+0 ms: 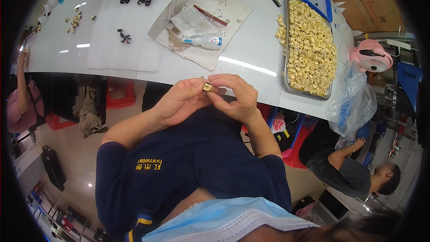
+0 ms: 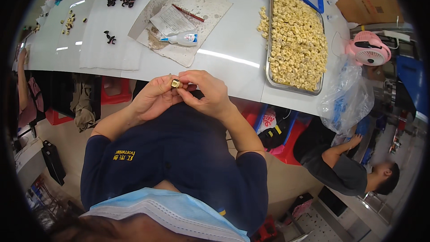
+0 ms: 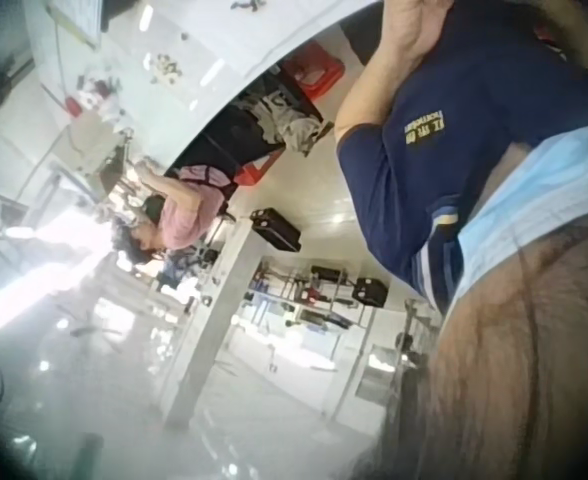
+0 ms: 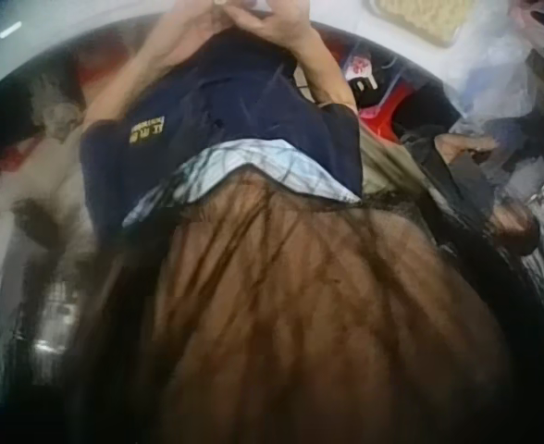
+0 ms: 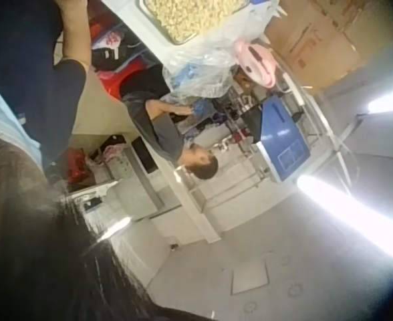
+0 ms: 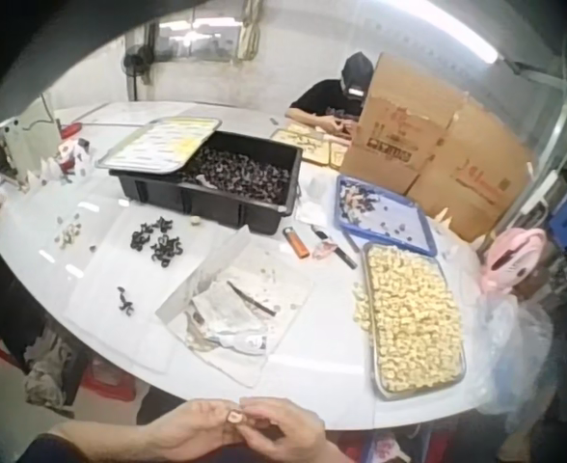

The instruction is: The person assembles small parts by applying glue from a bottle onto curved pieces, attaching them to small plastic blocks by hand, and placing the assembled pieces on the desk.

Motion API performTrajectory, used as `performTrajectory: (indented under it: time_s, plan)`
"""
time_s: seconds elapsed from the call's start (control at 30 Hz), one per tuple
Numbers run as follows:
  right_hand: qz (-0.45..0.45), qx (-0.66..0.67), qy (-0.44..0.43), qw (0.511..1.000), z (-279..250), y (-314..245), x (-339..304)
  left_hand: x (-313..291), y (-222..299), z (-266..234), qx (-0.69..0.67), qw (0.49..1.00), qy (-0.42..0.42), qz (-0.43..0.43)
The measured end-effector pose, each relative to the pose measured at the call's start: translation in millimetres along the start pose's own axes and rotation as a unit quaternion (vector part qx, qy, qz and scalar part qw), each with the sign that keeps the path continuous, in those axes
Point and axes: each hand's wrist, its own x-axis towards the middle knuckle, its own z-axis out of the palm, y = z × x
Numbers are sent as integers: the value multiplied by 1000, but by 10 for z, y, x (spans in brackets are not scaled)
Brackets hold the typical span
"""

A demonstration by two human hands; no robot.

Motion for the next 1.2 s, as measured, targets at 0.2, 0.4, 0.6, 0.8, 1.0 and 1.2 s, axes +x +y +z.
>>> performTrajectory:
  time_s: [0.2,0.4,0.6,0.8,1.0,1.2]
  plan:
    - [-16,-10,-9,1000,83,43,82,-11,59,-16,-20,1000,17,12]
    - [-21,-34,-8,999,230,25,160,-88,142,-105,-30,999,31,27]
    - [13,0,-9,1000,332,21,305,-285,601,-344,233,954,68,176]
    - [58,-15,27,998,210,237,223,-803,2063,-1273,706,367,413,443]
    - [98,-49,44,993,247,277,168,-687,2071,-1359,772,365,327,405]
    - [110,-109,45,987,225,268,224,-442,2108,-1238,792,486,196,312]
